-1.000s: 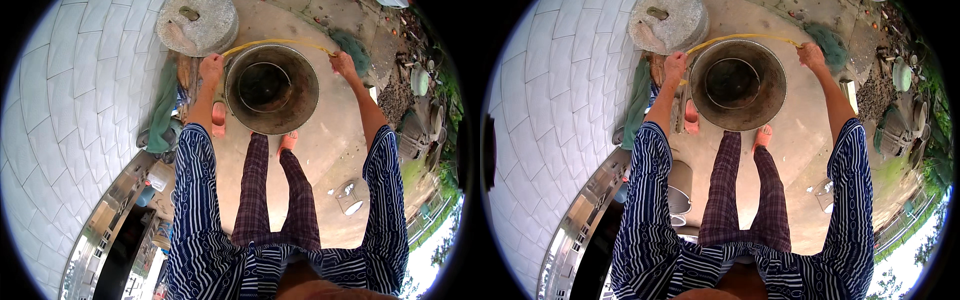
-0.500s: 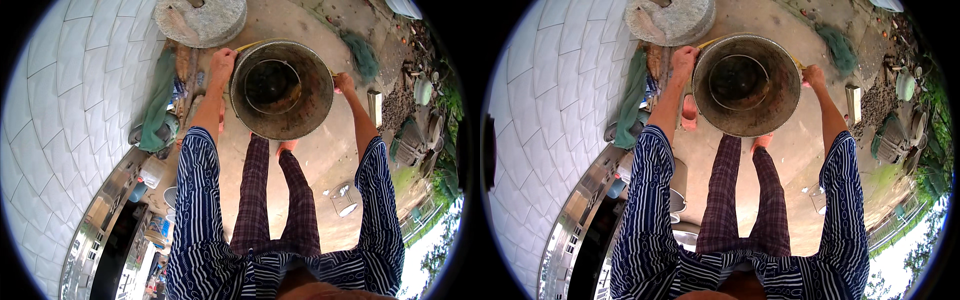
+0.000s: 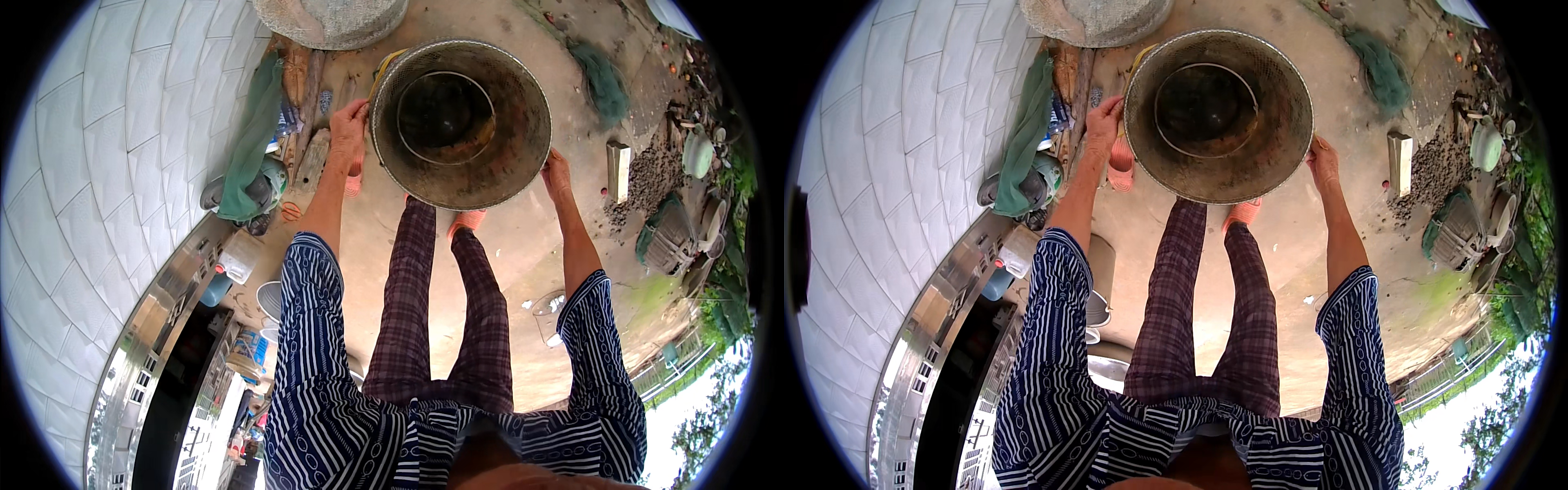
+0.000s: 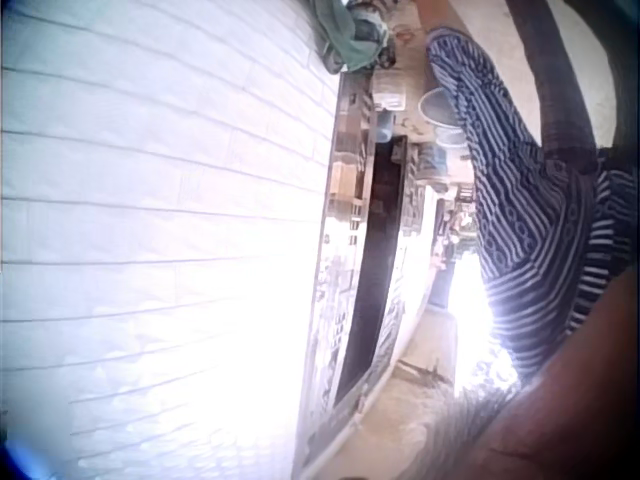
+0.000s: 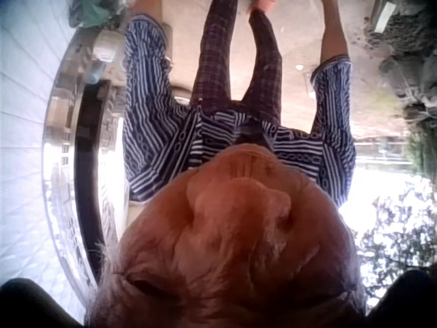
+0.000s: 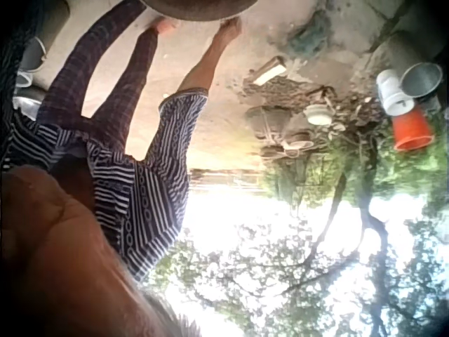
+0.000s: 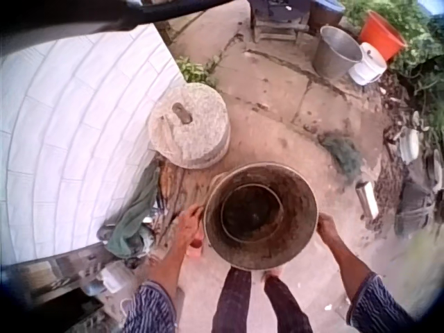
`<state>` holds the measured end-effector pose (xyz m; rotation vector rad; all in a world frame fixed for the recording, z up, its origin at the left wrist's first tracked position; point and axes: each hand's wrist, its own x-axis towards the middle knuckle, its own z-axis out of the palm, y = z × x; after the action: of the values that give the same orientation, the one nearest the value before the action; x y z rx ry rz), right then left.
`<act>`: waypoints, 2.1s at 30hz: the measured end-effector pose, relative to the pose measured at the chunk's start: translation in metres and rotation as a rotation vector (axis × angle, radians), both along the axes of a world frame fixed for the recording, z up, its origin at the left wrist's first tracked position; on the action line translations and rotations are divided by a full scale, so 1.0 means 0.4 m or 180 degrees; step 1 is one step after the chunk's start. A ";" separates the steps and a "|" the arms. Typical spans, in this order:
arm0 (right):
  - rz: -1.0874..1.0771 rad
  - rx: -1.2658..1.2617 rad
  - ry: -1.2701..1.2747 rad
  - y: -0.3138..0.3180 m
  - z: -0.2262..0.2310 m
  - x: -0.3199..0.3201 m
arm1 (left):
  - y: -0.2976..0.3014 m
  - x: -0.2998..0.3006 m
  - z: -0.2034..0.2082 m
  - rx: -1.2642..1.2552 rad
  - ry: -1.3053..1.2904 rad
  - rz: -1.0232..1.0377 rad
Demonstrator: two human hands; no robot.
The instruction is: The person walks from a kitchen to an outdoor patio and repairs a black shoe by hand using a rubber band and string.
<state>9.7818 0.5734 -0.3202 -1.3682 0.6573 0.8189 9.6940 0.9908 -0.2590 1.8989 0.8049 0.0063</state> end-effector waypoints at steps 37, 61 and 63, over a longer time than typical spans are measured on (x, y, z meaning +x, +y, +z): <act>-0.0419 -0.0556 -0.0562 0.170 0.024 -0.197 | -0.179 -0.171 -0.043 -0.2275 0.0500 0.2350; 0.2794 -0.1646 -0.1267 -0.035 -0.146 -0.008 | -0.102 -0.217 -0.159 -0.0256 0.1097 0.0610; 0.2479 -0.1853 -0.0873 -0.121 -0.123 0.111 | -0.094 -0.148 -0.140 -0.0017 0.1010 0.0882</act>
<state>9.8264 0.5251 -0.3692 -2.2877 0.1152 1.0549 9.6349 0.9533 -0.3149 1.7925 1.2774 -0.1287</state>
